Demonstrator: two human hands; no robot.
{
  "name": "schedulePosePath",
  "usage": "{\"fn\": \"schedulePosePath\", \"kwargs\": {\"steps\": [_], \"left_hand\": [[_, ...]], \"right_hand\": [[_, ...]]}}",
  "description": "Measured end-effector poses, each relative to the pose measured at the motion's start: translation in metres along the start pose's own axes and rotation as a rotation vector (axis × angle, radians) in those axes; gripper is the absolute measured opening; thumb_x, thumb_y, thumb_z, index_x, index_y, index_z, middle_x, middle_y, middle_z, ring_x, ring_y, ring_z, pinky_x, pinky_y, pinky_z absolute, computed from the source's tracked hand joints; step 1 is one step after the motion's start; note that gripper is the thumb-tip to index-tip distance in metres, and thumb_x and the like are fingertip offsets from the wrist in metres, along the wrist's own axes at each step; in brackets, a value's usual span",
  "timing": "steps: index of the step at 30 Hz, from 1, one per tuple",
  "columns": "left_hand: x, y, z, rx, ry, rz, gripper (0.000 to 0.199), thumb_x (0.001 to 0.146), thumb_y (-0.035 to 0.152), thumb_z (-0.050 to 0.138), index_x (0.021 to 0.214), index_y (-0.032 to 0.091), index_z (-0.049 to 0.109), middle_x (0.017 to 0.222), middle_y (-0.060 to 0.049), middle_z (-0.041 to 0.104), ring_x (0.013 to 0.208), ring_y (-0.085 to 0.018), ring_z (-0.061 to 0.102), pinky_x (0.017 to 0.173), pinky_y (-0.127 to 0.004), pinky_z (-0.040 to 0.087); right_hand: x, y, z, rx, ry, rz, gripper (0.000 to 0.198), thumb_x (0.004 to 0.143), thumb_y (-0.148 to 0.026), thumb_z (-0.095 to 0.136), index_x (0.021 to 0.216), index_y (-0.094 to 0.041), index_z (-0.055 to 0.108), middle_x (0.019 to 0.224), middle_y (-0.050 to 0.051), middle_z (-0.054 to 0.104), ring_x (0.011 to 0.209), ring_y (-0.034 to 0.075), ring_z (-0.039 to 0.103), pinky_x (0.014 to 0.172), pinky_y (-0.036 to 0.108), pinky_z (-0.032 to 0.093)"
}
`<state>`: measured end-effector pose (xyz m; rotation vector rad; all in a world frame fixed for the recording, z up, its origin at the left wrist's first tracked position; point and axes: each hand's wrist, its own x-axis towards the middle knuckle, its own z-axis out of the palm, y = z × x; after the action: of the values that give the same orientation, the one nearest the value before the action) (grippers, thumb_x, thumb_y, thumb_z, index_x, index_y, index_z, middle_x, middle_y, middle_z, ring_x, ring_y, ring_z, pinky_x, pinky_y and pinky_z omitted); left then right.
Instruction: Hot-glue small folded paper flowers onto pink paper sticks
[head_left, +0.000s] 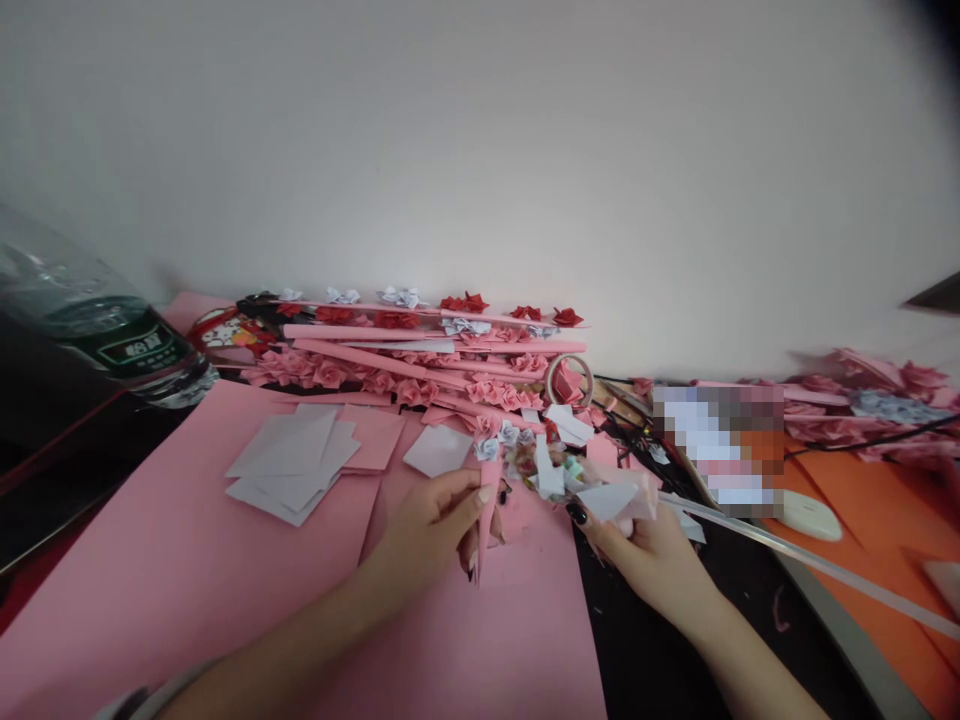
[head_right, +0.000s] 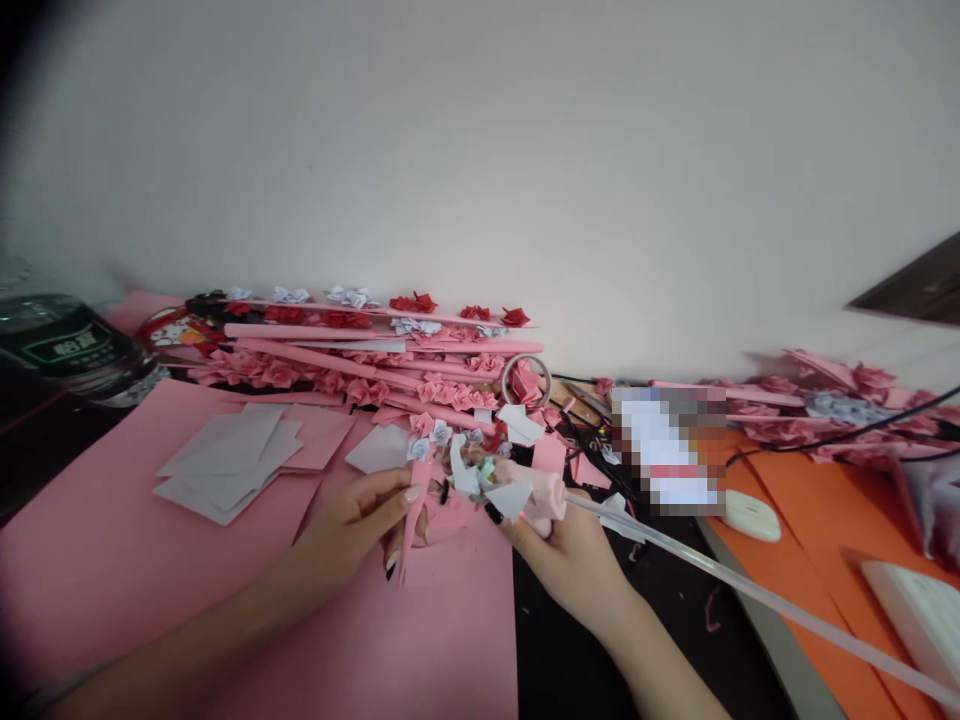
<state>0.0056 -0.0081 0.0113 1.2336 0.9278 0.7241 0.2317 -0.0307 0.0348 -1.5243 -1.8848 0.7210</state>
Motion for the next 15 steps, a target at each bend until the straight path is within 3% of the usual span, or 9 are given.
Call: {"fn": "schedulePosePath", "kwargs": {"steps": [15], "left_hand": [[0.0017, 0.0017, 0.0003, -0.011, -0.011, -0.009, 0.034, 0.090, 0.041, 0.047, 0.070, 0.015, 0.056, 0.055, 0.003, 0.052, 0.042, -0.007, 0.044, 0.046, -0.020, 0.034]], "right_hand": [[0.0005, -0.0025, -0.0018, -0.037, -0.036, -0.016, 0.023, 0.084, -0.031, 0.049, 0.067, -0.020, 0.058, 0.049, -0.003, 0.049, 0.047, 0.013, 0.046, 0.047, 0.023, 0.041]]}}
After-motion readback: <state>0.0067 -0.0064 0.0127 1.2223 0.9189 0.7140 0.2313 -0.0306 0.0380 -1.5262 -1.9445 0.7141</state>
